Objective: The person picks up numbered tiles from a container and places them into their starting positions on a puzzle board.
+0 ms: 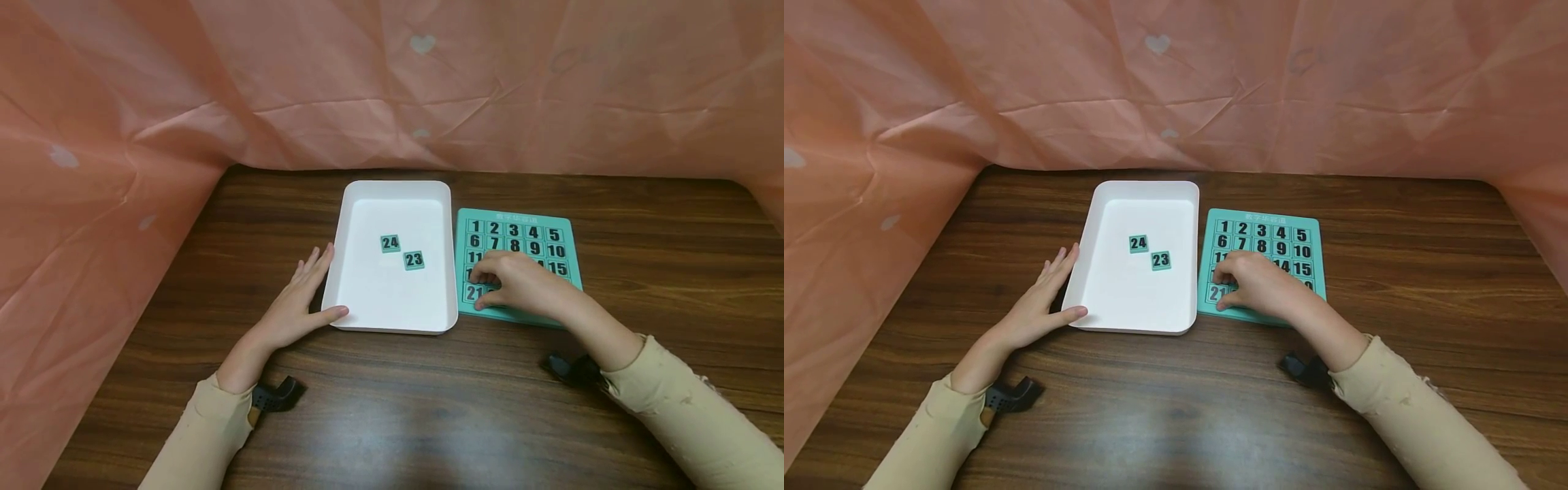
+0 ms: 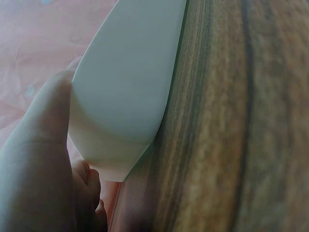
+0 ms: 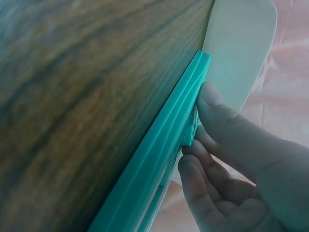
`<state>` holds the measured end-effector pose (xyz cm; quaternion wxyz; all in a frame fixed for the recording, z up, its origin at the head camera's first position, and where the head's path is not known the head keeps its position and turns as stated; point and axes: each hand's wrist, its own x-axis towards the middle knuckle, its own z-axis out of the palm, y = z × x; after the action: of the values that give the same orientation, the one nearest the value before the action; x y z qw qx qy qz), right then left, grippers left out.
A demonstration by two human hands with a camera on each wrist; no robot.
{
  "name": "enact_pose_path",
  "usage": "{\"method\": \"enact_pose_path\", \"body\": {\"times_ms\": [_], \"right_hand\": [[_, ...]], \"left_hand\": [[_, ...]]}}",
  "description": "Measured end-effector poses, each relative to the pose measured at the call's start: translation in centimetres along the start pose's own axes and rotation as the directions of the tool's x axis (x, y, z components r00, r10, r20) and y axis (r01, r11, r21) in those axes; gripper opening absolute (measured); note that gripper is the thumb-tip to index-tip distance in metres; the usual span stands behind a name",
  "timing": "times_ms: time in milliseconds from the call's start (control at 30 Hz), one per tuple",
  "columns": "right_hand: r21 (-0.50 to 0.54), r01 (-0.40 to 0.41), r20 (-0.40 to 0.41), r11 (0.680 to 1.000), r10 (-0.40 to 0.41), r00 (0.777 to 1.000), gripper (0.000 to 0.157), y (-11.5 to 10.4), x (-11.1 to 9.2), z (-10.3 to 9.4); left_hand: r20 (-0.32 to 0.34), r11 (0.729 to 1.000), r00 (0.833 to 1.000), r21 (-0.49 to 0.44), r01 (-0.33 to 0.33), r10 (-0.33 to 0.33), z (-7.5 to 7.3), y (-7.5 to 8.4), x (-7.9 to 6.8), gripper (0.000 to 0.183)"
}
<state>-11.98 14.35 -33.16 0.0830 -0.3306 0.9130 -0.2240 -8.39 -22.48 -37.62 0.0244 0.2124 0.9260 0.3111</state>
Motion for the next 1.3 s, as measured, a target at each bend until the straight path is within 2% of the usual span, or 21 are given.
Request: {"method": "enact_pose_path", "body": {"times_ms": [400,667,967,1133,1300], "right_hand": [[0.003,-0.006,-0.003,1.000,0.006,1.000,0.033,0.0,-0.1,-0.1],[0.002,-0.026,-0.032,1.000,0.026,0.999,0.035,-0.8,0.7,-1.5],[0.027,0.007,-0.057,1.000,-0.006,0.998,0.038,-3.0,3.3,-2.2],[0.070,0.051,-0.020,0.996,-0.050,0.999,0.040,-3.7,5.5,-1.5],[0.096,0.036,0.045,0.995,-0.041,0.998,0.043,-3.8,7.4,-0.4]], "left_hand": [[-0.010,1.000,1.000,0.001,0.001,-0.001,0.1,0.0,0.1,0.095],[-0.006,1.000,1.000,0.006,-0.020,0.020,0.2,0.0,0.2,0.094],[-0.006,1.000,1.000,0.009,-0.021,0.021,0.2,-0.2,0.3,0.094],[-0.005,1.000,1.000,0.008,-0.021,0.021,0.3,-0.3,0.3,0.094],[-0.005,1.000,1.000,0.010,-0.030,0.030,0.4,-0.3,0.3,0.094]]}}
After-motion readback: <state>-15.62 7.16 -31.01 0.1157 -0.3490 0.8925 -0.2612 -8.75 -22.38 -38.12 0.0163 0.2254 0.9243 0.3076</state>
